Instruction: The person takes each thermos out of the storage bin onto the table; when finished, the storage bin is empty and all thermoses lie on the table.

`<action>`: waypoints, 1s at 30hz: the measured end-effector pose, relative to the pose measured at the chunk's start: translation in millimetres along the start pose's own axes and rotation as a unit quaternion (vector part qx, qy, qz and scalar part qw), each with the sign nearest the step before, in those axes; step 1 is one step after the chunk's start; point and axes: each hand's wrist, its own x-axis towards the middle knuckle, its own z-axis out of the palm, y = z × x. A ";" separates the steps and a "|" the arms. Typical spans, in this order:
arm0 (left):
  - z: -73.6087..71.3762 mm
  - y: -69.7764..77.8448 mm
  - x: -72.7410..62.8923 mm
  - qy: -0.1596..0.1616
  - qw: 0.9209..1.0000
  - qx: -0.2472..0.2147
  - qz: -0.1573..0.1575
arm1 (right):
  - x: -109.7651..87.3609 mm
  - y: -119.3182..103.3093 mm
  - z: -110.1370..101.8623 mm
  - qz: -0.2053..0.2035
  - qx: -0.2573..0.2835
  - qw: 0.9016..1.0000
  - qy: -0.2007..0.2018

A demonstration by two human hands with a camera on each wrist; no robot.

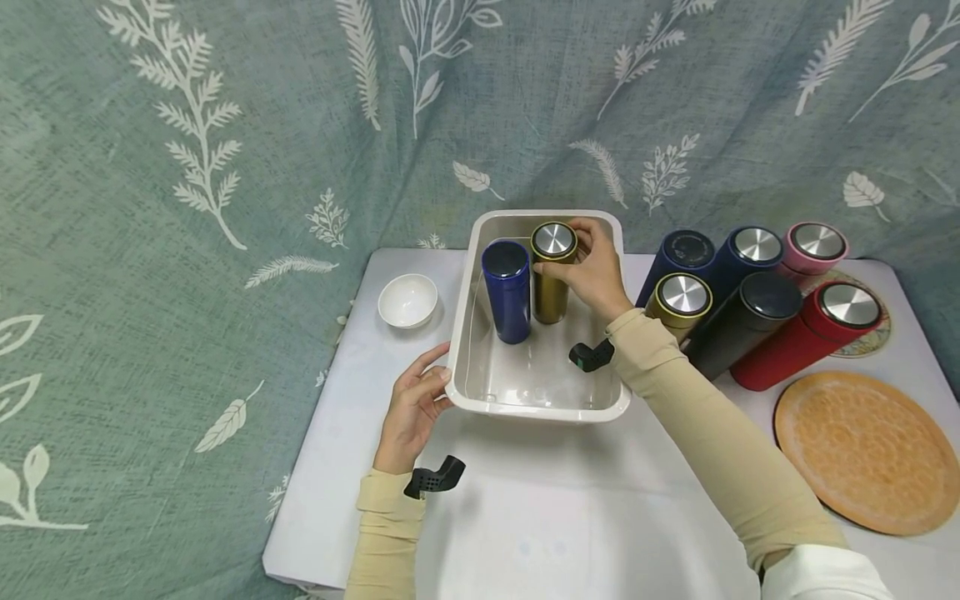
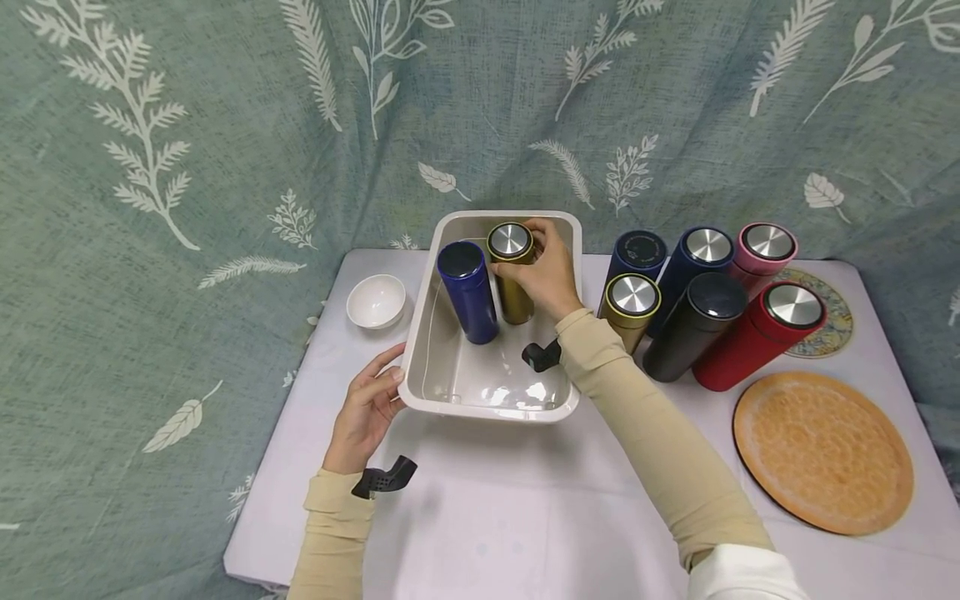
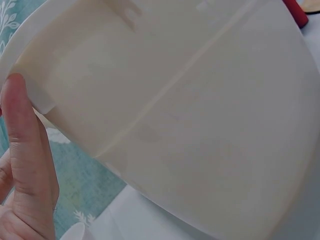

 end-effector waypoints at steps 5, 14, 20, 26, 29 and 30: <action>0.3 0.2 0.1 -0.002 1.000 -0.002 -0.002 | -1.9 1.4 -1.6 -0.004 -0.020 1.000 0.013; 0.1 0.6 1.4 0.000 1.000 0.001 -0.002 | -4.9 3.6 -2.8 -0.016 -0.053 0.998 0.013; 1.2 0.4 2.2 0.000 1.000 -0.003 0.003 | -10.9 1.3 -4.4 0.003 -0.033 0.999 0.012; 0.9 0.2 1.0 0.006 1.000 -0.001 0.004 | -21.1 -1.6 -5.7 0.004 -0.052 0.999 0.007; 1.5 -0.4 1.0 0.007 1.000 -0.001 0.002 | -27.7 -2.9 -7.4 0.002 -0.071 0.997 0.010; 1.4 -0.7 1.1 0.007 1.000 -0.002 0.001 | -29.6 -3.2 -7.9 0.001 -0.070 0.997 0.010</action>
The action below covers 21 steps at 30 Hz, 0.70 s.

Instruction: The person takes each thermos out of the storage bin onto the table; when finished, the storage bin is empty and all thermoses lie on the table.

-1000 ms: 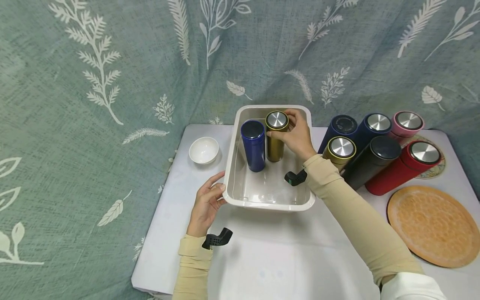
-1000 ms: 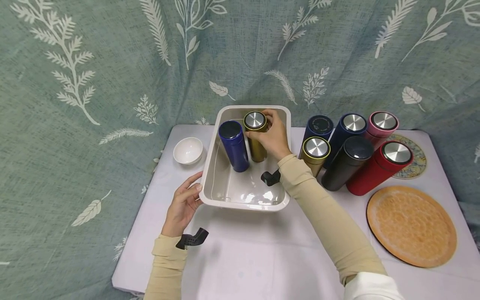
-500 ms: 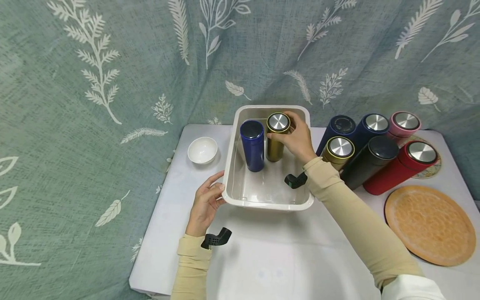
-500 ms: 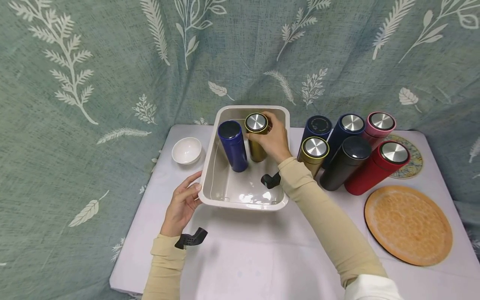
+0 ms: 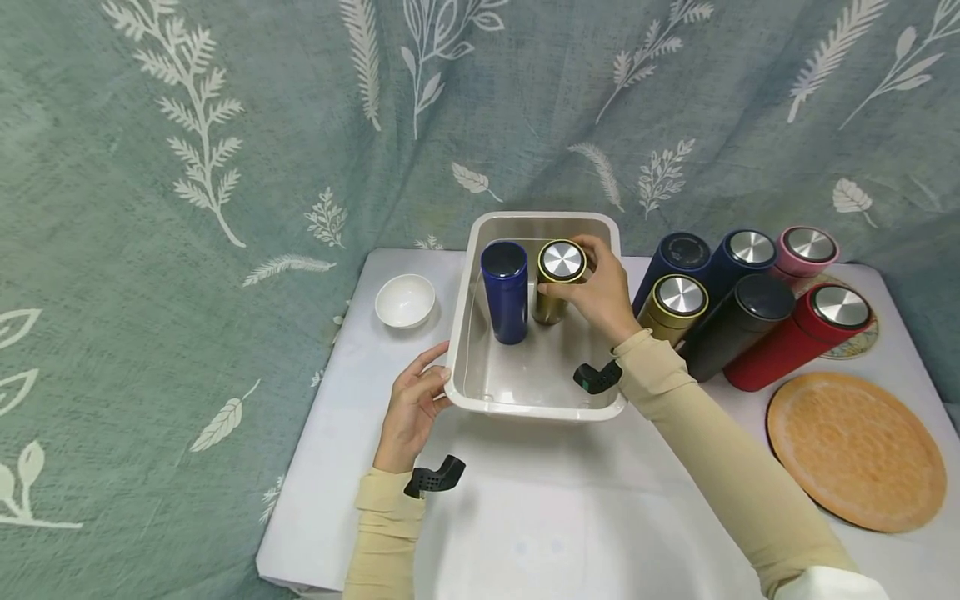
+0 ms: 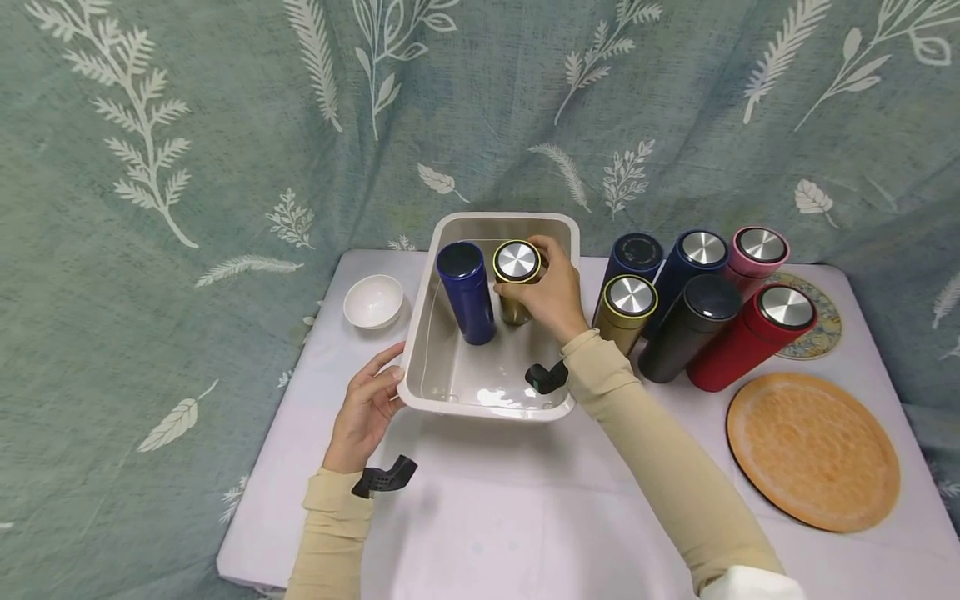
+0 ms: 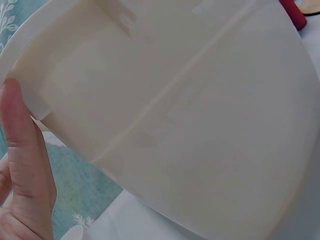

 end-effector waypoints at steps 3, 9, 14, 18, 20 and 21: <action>0.5 -0.2 0.3 0.001 1.000 -0.003 -0.001 | -5.4 0.6 -1.6 0.005 0.007 1.000 0.000; 0.3 -0.1 -0.1 0.001 1.000 -0.006 0.000 | -14.0 0.7 -4.9 0.004 0.015 1.000 -0.001; -1.0 -0.8 -0.2 0.000 1.000 -0.005 0.000 | -21.4 -2.2 -7.4 0.016 -0.001 1.000 -0.014; -1.0 -1.1 0.0 -0.003 1.000 -0.007 0.001 | -26.8 -3.7 -9.7 0.022 -0.003 0.999 -0.027; -0.8 -1.0 0.1 -0.005 1.000 -0.009 0.001 | -29.5 -4.5 -11.2 0.020 0.002 0.999 -0.033; -0.8 -0.8 0.2 -0.006 1.000 -0.009 0.002 | -31.1 -5.0 -12.0 0.018 0.005 0.999 -0.035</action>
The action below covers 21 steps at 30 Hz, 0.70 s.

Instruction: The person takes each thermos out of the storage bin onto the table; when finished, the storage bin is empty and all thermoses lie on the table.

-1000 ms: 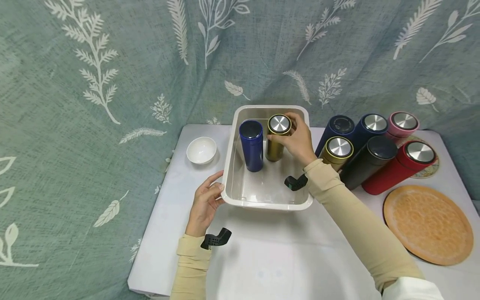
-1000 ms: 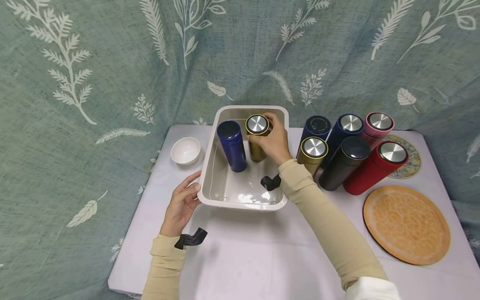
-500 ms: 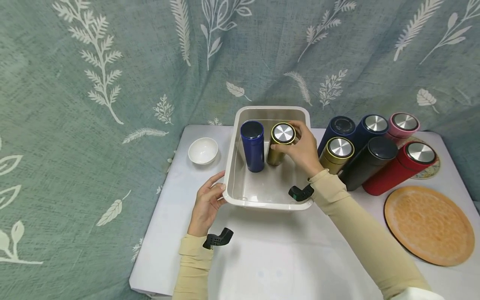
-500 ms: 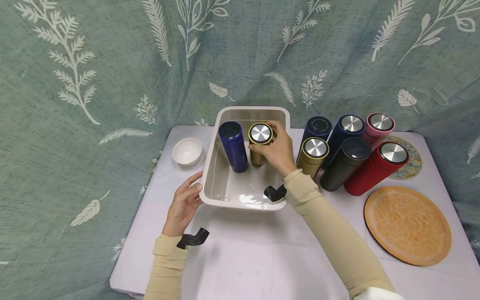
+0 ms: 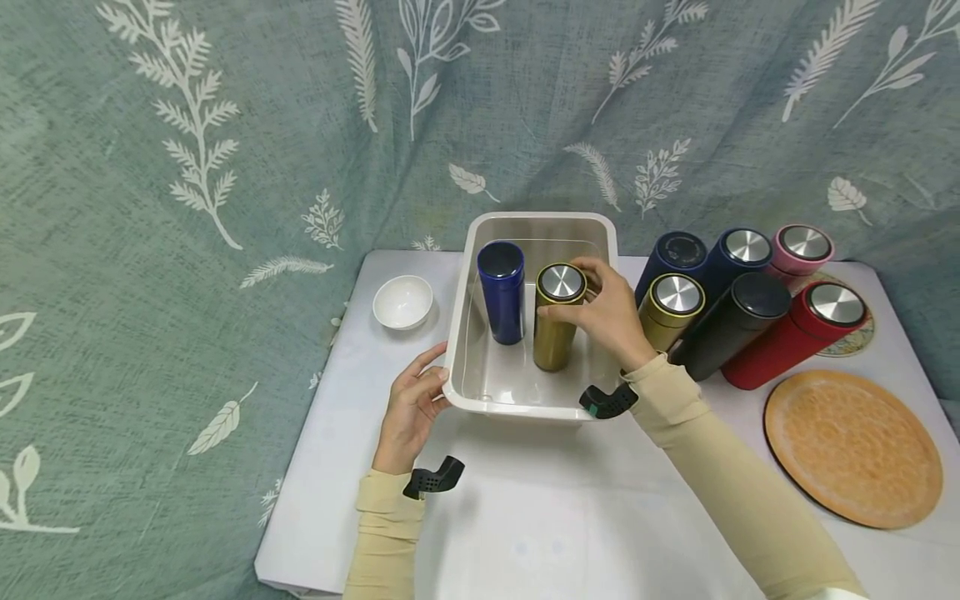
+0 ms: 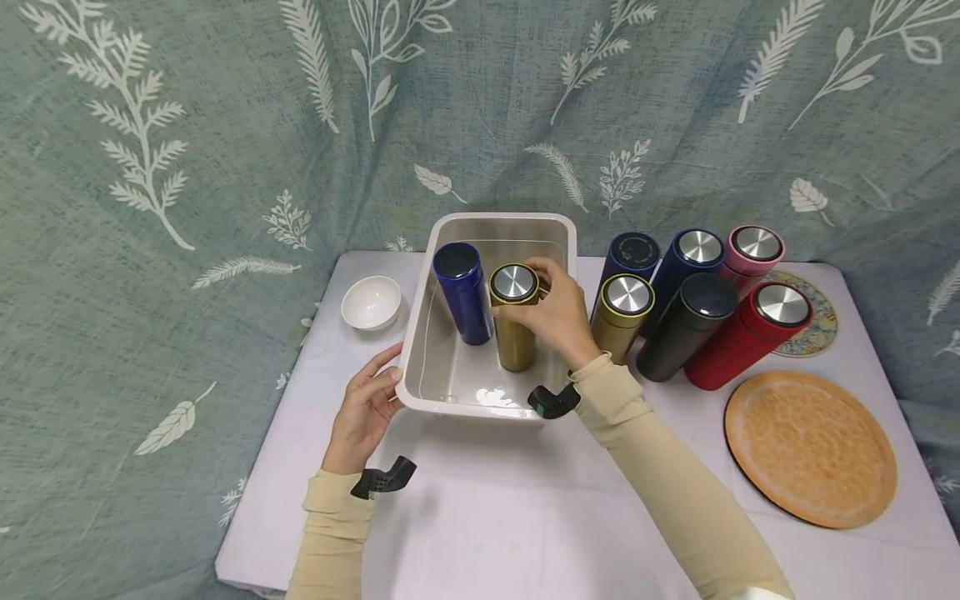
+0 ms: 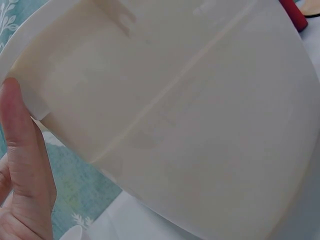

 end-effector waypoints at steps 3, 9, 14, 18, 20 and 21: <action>-0.4 0.4 -0.2 -0.001 1.000 -0.001 0.001 | -5.4 -3.0 -1.5 -0.003 0.007 1.000 -0.002; 0.3 0.9 -0.8 0.001 1.000 0.000 0.002 | -15.9 -9.9 -4.1 -0.014 0.018 1.000 0.005; 0.8 0.6 -0.9 -0.002 1.000 -0.001 0.003 | -25.3 -14.8 -8.5 -0.028 0.019 0.999 0.023; 1.2 0.2 -0.8 -0.004 1.000 -0.003 0.002 | -35.7 -21.0 -13.2 -0.038 0.038 0.998 0.038; 1.1 0.0 -0.8 -0.003 1.000 -0.003 0.001 | -41.3 -25.0 -15.9 -0.046 0.051 0.996 0.049; 0.9 -0.1 -0.8 -0.003 1.000 -0.003 0.000 | -44.0 -27.0 -17.2 -0.051 0.058 0.995 0.055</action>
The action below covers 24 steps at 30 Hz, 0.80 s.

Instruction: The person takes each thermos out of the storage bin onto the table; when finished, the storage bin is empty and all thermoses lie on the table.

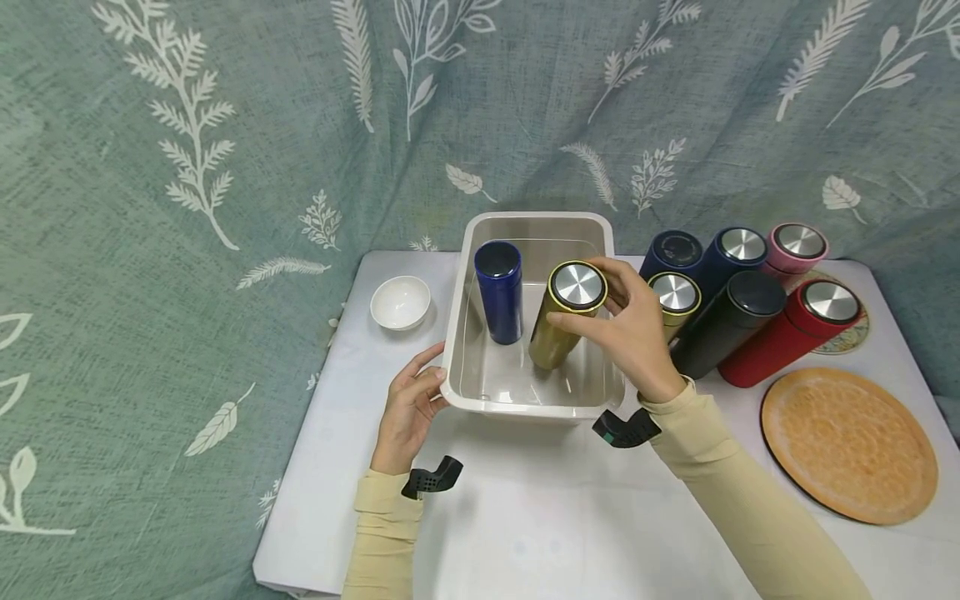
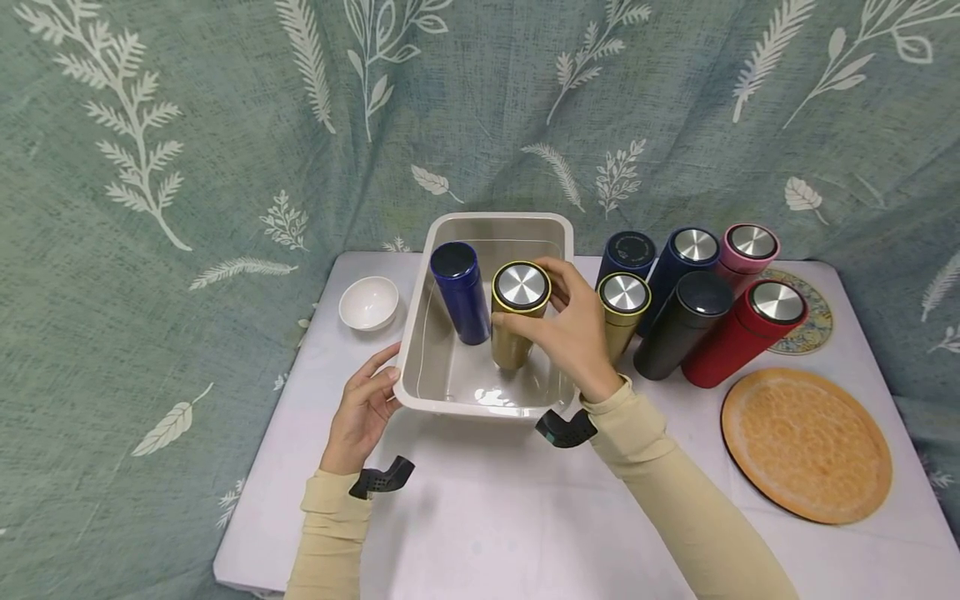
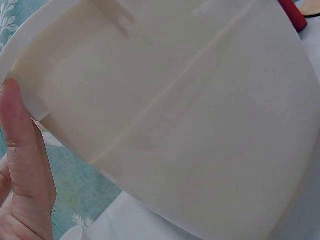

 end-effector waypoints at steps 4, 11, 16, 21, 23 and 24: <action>-0.4 -0.6 0.4 0.003 1.000 0.003 -0.002 | -10.0 -10.4 -6.7 -0.027 0.010 0.999 0.023; 0.2 -0.6 1.2 0.003 1.000 0.002 -0.003 | -29.8 -35.4 -19.3 -0.094 0.059 0.992 0.065; 0.2 -0.7 1.6 0.002 1.000 0.005 -0.002 | -42.6 -52.5 -26.7 -0.162 0.150 0.972 0.085; -0.9 -1.2 1.5 0.004 1.000 0.010 -0.003 | -54.0 -66.6 -35.2 -0.206 0.240 0.944 0.096; -1.1 -1.3 1.4 0.004 1.000 0.011 -0.004 | -58.3 -71.5 -39.2 -0.216 0.272 0.932 0.106; -1.4 -1.4 1.4 0.004 1.000 0.012 -0.004 | -60.4 -73.6 -41.2 -0.220 0.286 0.926 0.112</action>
